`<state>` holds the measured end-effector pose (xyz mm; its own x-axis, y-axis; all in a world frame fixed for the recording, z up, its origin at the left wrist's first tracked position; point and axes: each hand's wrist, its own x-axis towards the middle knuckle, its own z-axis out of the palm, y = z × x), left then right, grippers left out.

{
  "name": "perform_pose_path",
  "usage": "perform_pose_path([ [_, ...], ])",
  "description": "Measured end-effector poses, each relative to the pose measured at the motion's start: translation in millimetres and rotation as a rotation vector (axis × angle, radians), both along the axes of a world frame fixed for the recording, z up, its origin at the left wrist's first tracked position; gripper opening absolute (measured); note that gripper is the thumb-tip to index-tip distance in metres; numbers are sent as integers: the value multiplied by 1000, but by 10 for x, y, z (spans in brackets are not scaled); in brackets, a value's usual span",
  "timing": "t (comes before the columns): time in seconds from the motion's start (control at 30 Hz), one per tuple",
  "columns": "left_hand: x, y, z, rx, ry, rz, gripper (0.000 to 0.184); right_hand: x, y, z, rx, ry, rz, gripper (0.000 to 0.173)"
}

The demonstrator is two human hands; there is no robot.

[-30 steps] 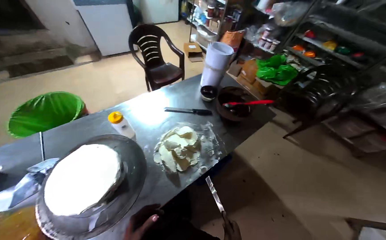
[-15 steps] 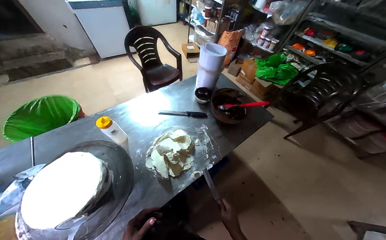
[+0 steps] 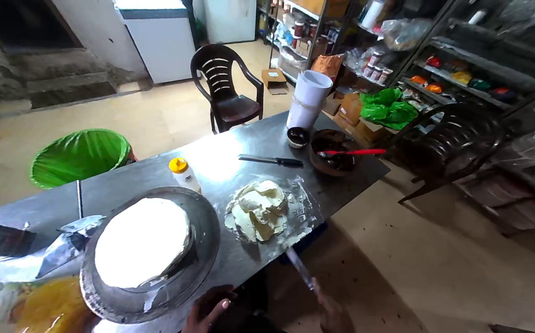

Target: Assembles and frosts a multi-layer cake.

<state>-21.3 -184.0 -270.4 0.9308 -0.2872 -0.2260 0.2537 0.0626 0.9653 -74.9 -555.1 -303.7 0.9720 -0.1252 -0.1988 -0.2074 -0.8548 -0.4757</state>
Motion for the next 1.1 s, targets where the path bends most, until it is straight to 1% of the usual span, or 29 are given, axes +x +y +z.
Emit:
perform_pose_path([
  [0.07,-74,164,7,13,2,47,36,-86,228,6,129,-35,113,52],
  [0.13,-158,308,-14,-3,12,82,34,10,362,36,241,-166,140,50],
  [0.2,-233,416,-8,-2,31,112,33,272,417,73,225,-366,165,53],
  [0.27,-285,500,-20,-8,41,120,32,597,451,129,57,-503,195,59],
  [0.3,-298,533,-34,-17,41,118,32,746,456,158,-61,-507,218,65],
  [0.37,-311,577,-41,-32,37,124,32,987,465,167,-257,-427,292,70],
  [0.4,-321,591,-38,-35,38,130,32,1062,454,104,-314,-364,330,72],
  [0.47,-335,623,-18,-39,42,160,33,1124,416,-4,-340,-256,383,72],
  [0.5,-334,652,-6,-48,42,186,33,1130,408,-27,-316,-227,388,71],
  [0.57,-361,724,-13,-74,34,241,32,1086,428,-20,-152,-111,340,66],
  [0.7,-387,795,-27,-139,-18,338,26,842,456,-5,363,161,215,51],
  [0.77,-383,783,-7,-175,-69,335,28,731,480,31,616,308,120,50],
  [0.83,-341,745,-3,-210,-99,322,33,681,508,47,775,397,53,50],
  [0.87,-311,721,-5,-217,-104,311,33,681,534,49,795,407,36,50],
  [0.9,-286,695,-10,-221,-106,302,34,686,579,45,766,391,27,50],
  [1.0,-217,624,-4,-237,-114,294,31,732,853,5,480,274,23,50],
  [1.03,-203,604,15,-236,-117,297,30,738,958,-5,427,267,24,51],
  [1.07,-198,594,31,-235,-122,297,28,733,1058,-3,438,278,24,51],
  [1.1,-191,593,43,-237,-125,297,27,736,1144,25,502,307,22,50],
])
